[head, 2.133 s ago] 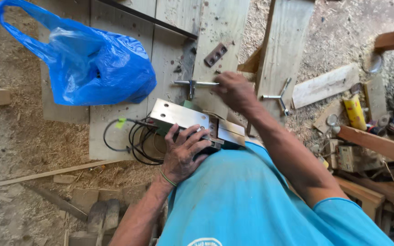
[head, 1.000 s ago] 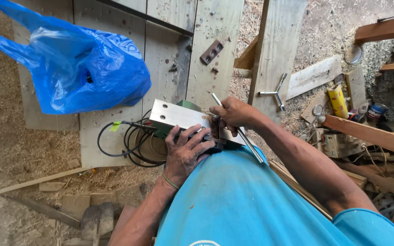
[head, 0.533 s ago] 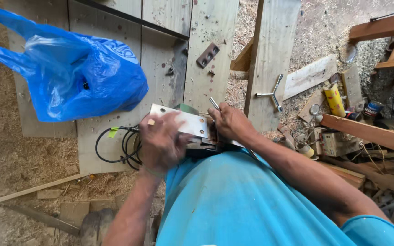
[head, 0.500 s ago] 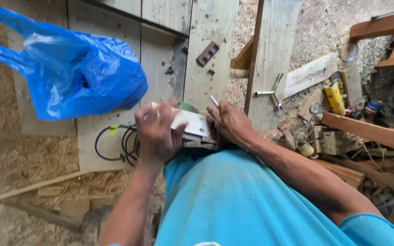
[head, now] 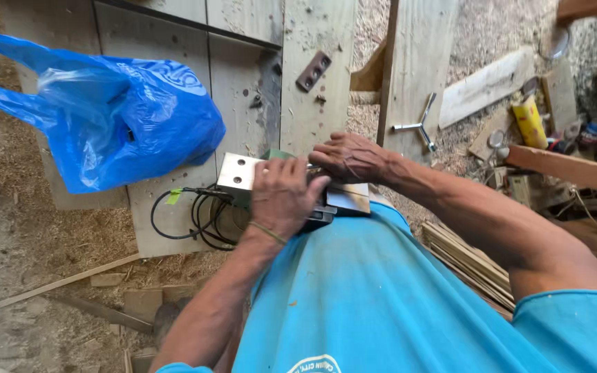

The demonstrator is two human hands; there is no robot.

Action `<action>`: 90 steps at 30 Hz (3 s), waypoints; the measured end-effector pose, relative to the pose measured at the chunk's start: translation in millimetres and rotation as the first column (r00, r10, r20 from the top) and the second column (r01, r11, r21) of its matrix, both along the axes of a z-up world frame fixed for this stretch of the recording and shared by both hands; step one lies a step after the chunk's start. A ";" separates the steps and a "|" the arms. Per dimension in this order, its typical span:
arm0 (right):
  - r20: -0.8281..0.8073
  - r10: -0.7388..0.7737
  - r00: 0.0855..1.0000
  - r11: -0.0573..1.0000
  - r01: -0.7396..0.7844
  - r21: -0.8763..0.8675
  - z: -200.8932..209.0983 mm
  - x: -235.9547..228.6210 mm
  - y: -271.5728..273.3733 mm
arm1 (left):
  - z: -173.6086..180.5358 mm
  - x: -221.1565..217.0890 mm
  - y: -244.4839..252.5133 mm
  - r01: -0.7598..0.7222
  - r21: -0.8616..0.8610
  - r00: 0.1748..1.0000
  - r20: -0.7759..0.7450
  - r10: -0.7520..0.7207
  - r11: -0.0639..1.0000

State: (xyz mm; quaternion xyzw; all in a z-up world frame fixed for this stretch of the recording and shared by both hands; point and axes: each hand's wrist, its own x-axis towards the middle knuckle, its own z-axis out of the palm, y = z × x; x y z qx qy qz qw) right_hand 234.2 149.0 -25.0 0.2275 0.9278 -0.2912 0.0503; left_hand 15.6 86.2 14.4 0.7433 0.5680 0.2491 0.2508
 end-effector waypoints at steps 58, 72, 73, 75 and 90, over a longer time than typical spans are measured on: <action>0.369 -0.597 0.712 0.514 0.693 -0.505 77.0 93.0 -67.8 | -17.0 -24.0 -68.9 0.147 0.222 0.961 0.198 -0.192 0.964; 0.408 -0.636 0.655 0.577 0.755 -0.313 -68.6 69.6 -35.5 | -1.7 -10.5 -76.2 0.137 0.119 0.974 0.167 -0.156 0.983; 0.348 -0.614 0.708 0.615 0.706 -0.352 -66.8 68.1 -24.6 | -3.9 -12.2 -71.6 0.107 0.125 0.975 0.180 -0.129 0.986; 0.245 -0.548 0.800 0.672 0.595 -0.440 -63.2 68.5 -17.4 | -5.4 -9.9 -74.9 0.075 0.110 0.981 0.171 -0.093 0.991; 0.472 -0.361 0.805 0.809 0.521 -0.270 84.8 3.2 -14.6 | -6.1 -11.0 -85.8 0.063 0.056 0.974 0.216 -0.073 0.996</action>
